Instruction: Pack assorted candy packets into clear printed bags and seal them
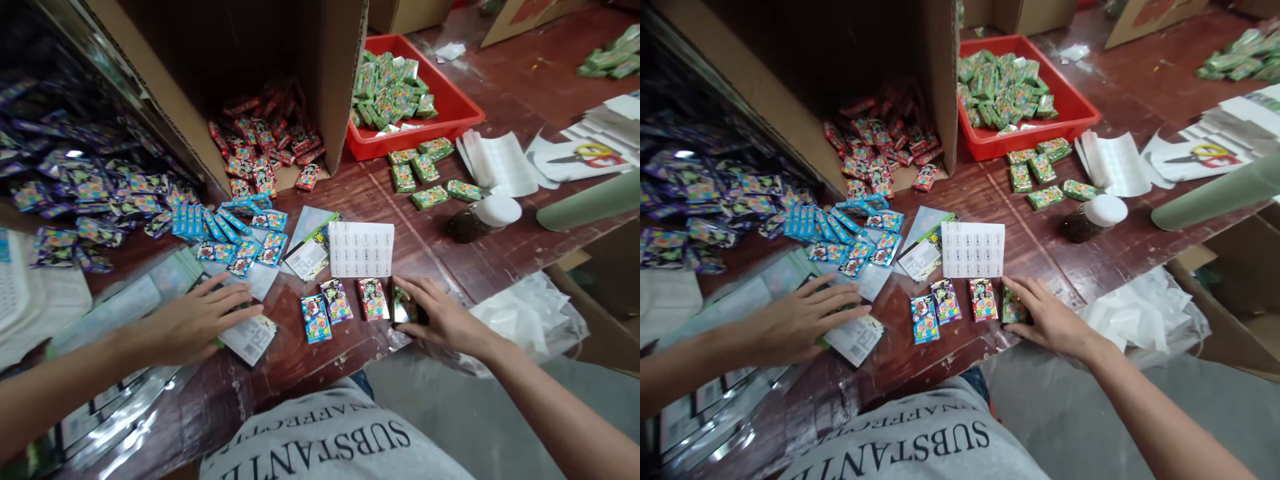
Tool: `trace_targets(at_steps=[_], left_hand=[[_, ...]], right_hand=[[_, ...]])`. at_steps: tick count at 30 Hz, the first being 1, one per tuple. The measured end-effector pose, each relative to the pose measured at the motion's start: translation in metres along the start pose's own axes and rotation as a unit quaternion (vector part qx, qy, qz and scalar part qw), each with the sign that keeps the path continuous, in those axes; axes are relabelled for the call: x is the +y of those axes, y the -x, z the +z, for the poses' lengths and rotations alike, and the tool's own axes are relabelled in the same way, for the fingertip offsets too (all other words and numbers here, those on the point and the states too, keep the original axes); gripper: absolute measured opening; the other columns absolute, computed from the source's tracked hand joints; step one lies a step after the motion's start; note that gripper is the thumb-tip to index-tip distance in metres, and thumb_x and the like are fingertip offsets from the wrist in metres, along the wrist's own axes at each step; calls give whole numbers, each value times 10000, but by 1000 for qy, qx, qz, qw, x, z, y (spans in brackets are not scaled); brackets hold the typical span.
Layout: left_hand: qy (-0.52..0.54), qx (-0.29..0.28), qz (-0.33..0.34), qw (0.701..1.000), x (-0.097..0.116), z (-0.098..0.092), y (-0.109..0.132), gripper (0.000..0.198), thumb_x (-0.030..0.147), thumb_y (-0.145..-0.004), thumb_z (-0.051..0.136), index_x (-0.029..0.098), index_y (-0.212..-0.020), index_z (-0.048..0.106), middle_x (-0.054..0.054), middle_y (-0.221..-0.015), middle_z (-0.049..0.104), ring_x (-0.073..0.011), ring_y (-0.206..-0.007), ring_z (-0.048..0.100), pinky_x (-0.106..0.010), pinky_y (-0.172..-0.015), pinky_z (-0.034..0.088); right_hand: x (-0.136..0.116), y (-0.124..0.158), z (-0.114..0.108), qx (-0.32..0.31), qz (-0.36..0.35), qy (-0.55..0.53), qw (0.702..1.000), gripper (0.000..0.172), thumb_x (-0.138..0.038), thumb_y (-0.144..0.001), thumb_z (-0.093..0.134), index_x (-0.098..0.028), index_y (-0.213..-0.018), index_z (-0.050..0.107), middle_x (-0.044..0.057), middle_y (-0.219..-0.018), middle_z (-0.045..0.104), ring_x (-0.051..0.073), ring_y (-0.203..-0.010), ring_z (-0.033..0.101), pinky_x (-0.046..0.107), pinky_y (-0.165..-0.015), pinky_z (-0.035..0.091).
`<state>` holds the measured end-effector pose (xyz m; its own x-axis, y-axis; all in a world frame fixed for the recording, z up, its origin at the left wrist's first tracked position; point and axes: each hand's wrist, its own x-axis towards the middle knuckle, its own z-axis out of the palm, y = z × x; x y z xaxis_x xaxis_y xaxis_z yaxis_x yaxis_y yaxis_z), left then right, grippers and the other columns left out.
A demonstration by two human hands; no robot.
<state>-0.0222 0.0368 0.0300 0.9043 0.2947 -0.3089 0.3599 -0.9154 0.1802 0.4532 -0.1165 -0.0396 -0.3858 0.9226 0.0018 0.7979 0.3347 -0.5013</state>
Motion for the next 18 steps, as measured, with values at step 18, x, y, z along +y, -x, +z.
trace_targets(at_steps=[18], left_hand=[[150, 116, -302, 934, 113, 76, 21, 895, 395, -784, 792, 187, -1527, 337, -131, -1455, 521, -330, -1307, 488, -488, -1104, 419]], right_hand=[[-92, -119, 58, -43, -192, 87, 977, 1021, -872, -779, 520, -262, -1576, 336, 136, -1624, 378, 446, -1459, 340, 673, -1193, 240]])
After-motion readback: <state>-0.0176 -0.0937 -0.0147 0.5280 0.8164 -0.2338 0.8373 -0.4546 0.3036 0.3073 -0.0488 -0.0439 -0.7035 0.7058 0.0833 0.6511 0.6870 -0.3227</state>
